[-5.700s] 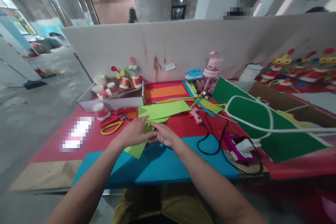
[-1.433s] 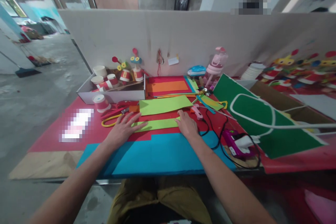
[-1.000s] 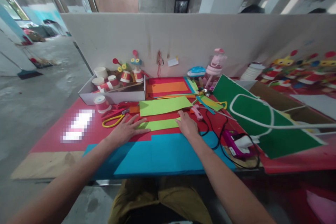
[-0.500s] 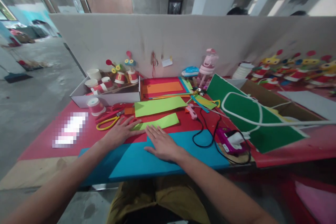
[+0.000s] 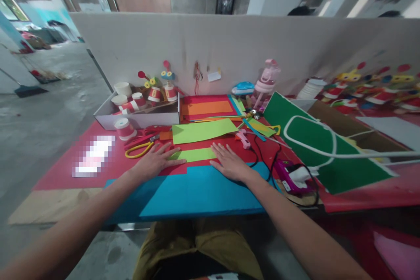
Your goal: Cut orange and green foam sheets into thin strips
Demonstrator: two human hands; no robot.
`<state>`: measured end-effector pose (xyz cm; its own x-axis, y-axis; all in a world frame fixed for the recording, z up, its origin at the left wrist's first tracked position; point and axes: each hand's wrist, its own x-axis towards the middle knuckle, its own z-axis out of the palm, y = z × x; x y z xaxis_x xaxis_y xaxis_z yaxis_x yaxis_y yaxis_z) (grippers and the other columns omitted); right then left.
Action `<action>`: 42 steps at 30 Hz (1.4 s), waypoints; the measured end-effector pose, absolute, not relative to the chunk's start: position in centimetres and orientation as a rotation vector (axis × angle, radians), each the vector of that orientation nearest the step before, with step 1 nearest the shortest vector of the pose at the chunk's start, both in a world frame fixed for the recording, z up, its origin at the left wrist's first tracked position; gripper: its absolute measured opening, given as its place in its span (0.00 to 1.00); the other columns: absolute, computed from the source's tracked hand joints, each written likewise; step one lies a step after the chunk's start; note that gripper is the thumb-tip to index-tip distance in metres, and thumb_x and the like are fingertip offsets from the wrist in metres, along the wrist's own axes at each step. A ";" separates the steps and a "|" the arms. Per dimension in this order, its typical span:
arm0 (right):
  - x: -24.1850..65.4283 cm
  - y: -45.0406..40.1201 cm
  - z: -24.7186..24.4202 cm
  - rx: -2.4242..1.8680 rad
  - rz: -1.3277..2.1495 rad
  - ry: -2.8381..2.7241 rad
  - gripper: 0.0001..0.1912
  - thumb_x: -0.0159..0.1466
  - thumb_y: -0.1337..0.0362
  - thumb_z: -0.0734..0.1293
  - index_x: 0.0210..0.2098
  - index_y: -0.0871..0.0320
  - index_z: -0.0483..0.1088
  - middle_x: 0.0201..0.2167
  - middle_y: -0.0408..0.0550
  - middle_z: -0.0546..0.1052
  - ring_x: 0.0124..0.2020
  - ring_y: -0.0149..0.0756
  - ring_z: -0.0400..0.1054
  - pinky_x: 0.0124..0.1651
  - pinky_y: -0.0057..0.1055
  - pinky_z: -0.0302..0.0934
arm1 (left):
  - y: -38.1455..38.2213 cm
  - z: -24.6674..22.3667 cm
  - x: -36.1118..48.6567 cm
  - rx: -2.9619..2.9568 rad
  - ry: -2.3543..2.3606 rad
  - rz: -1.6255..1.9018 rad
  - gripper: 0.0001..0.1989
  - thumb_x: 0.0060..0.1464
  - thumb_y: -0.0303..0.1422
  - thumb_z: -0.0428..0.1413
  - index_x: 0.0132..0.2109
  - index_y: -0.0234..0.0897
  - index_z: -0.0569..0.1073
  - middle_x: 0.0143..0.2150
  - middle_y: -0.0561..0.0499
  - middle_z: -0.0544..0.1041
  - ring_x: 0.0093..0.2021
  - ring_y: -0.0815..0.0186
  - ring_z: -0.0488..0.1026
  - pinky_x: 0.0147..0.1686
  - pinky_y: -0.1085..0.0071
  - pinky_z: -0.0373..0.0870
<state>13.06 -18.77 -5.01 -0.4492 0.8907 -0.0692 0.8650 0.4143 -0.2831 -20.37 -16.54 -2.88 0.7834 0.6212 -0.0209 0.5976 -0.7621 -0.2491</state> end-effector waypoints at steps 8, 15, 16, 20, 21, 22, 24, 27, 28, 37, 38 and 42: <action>4.0 -18.4 -3.5 -1.269 0.623 -2.515 0.47 0.68 0.37 0.39 0.73 0.65 0.40 0.74 0.53 0.41 0.74 0.43 0.32 0.74 0.44 0.29 | -15.2 -2.3 -18.0 -2.712 -0.928 0.154 0.25 0.62 0.32 0.52 0.63 0.61 0.67 0.69 0.52 0.63 0.70 0.46 0.54 0.63 0.43 0.54; 3.1 -17.3 -5.4 -1.308 0.557 -2.511 0.48 0.68 0.36 0.40 0.73 0.68 0.39 0.73 0.58 0.42 0.74 0.44 0.34 0.73 0.46 0.28 | -18.3 -4.1 -14.2 -2.632 -1.175 0.091 0.26 0.63 0.30 0.48 0.67 0.43 0.64 0.70 0.43 0.61 0.71 0.49 0.54 0.66 0.45 0.53; 3.1 -17.3 -5.4 -1.309 0.535 -2.519 0.48 0.68 0.36 0.40 0.73 0.68 0.40 0.73 0.57 0.43 0.74 0.43 0.33 0.74 0.45 0.28 | -18.9 -4.5 -14.0 -2.634 -1.202 0.080 0.27 0.63 0.29 0.46 0.68 0.40 0.63 0.70 0.42 0.60 0.71 0.50 0.53 0.67 0.46 0.52; 3.0 -17.5 -5.6 -1.341 0.459 -2.561 0.48 0.68 0.37 0.38 0.72 0.68 0.41 0.73 0.56 0.43 0.74 0.42 0.32 0.73 0.45 0.28 | -20.3 -5.6 -15.1 -2.631 -1.309 0.024 0.29 0.62 0.25 0.42 0.69 0.33 0.60 0.71 0.40 0.59 0.71 0.53 0.54 0.68 0.49 0.53; 3.0 -17.5 -5.6 -1.348 0.448 -2.572 0.48 0.68 0.37 0.38 0.72 0.67 0.41 0.73 0.56 0.43 0.74 0.43 0.32 0.73 0.45 0.28 | -20.5 -5.9 -16.0 -2.619 -1.339 0.005 0.29 0.62 0.24 0.41 0.69 0.33 0.60 0.70 0.40 0.60 0.71 0.54 0.55 0.68 0.50 0.54; 2.9 -17.5 -5.6 -1.350 0.442 -2.584 0.47 0.68 0.36 0.39 0.72 0.66 0.41 0.73 0.56 0.42 0.74 0.43 0.32 0.73 0.45 0.28 | -20.8 -6.2 -16.9 -2.604 -1.367 -0.012 0.29 0.61 0.24 0.41 0.69 0.33 0.61 0.70 0.40 0.60 0.71 0.54 0.55 0.67 0.50 0.55; 3.0 -17.5 -5.6 -1.337 0.443 -2.609 0.46 0.67 0.35 0.41 0.73 0.61 0.44 0.74 0.55 0.41 0.74 0.45 0.31 0.73 0.47 0.27 | -21.2 -6.6 -19.2 -2.576 -1.404 -0.033 0.30 0.61 0.23 0.41 0.69 0.34 0.61 0.70 0.41 0.60 0.70 0.55 0.57 0.67 0.52 0.56; 3.1 -17.6 -5.4 -1.322 0.451 -2.634 0.41 0.67 0.34 0.45 0.71 0.48 0.49 0.74 0.48 0.38 0.74 0.48 0.30 0.73 0.49 0.26 | -21.8 -6.4 -22.5 -2.576 -1.432 -0.011 0.30 0.60 0.22 0.41 0.69 0.35 0.60 0.71 0.43 0.59 0.70 0.57 0.56 0.67 0.55 0.58; 3.1 -17.6 -5.3 -1.325 0.452 -2.634 0.39 0.67 0.34 0.45 0.71 0.44 0.50 0.74 0.46 0.37 0.74 0.49 0.30 0.73 0.49 0.26 | -21.9 -6.1 -23.3 -2.593 -1.439 0.017 0.31 0.60 0.21 0.41 0.69 0.35 0.60 0.71 0.43 0.60 0.71 0.58 0.56 0.66 0.55 0.58; 2.8 -17.5 -5.5 -1.337 0.374 -2.670 0.32 0.72 0.45 0.50 0.71 0.49 0.52 0.74 0.51 0.40 0.74 0.48 0.33 0.73 0.50 0.28 | -19.9 -4.4 -17.4 -2.835 -1.429 -0.352 0.32 0.68 0.45 0.40 0.72 0.32 0.51 0.73 0.38 0.52 0.73 0.58 0.48 0.67 0.57 0.56; 2.8 -17.4 -5.4 -1.340 0.372 -2.683 0.30 0.73 0.47 0.49 0.70 0.51 0.53 0.74 0.52 0.40 0.74 0.47 0.32 0.73 0.49 0.28 | -19.8 -4.9 -16.7 -2.856 -1.433 -0.370 0.34 0.68 0.47 0.39 0.72 0.32 0.50 0.73 0.36 0.53 0.73 0.57 0.48 0.67 0.56 0.56; 3.8 -17.0 -5.3 -1.362 0.452 -2.691 0.31 0.74 0.48 0.44 0.71 0.50 0.51 0.74 0.48 0.39 0.74 0.44 0.31 0.73 0.48 0.27 | -19.5 -6.8 -16.6 -2.794 -1.486 -0.345 0.38 0.66 0.52 0.38 0.72 0.30 0.50 0.73 0.35 0.52 0.73 0.53 0.45 0.69 0.52 0.51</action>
<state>3.79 -16.99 -5.28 -0.5975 0.8002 -0.0513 0.7731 0.5579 -0.3018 -16.63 -19.54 -6.76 0.5407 0.8237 0.1706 0.8146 -0.5634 0.1381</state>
